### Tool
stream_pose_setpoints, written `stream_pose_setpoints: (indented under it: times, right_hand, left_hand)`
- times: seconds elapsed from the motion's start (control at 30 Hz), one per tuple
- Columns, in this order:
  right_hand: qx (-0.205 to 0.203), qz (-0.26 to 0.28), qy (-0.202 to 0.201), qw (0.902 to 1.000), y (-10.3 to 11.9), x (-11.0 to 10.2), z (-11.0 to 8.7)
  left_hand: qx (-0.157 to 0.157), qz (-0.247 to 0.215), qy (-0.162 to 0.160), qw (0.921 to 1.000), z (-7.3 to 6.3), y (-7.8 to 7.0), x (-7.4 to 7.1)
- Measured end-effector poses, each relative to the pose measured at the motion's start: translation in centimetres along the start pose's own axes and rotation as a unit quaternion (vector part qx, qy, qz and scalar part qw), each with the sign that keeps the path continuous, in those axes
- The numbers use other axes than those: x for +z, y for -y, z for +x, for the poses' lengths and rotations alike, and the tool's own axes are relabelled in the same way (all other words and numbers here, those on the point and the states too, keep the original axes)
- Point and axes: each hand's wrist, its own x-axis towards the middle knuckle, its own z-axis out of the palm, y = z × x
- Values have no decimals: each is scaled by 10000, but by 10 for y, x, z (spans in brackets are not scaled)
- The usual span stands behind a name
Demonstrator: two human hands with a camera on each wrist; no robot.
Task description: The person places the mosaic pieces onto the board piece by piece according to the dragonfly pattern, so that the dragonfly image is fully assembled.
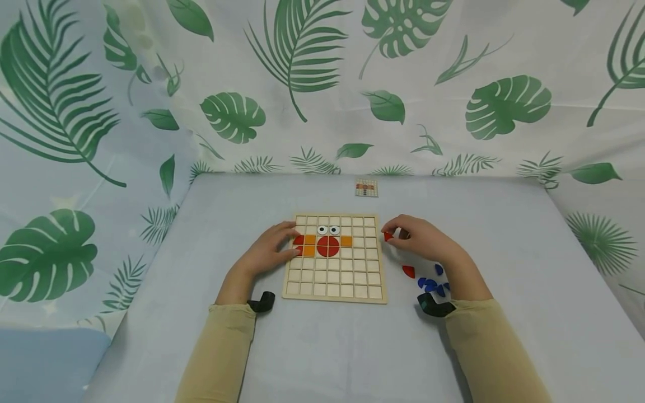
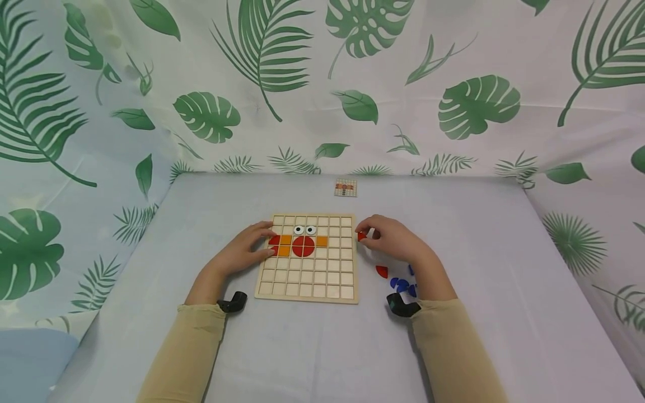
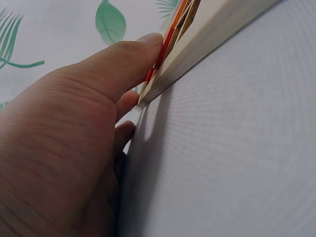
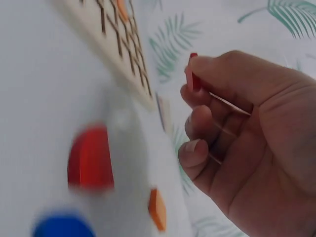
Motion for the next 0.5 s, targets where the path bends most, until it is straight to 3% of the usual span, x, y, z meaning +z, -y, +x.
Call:
stream_pose_setpoints:
  times: [0.3,0.5]
  right_hand:
    - [-68,-10,49,10000,18,22,35]
    - [-101,-84,167,9998,26,34,48]
  left_hand:
    - [37,29,-28,10000,1,1,1]
    - [64,42,-75,9999,0,2,1]
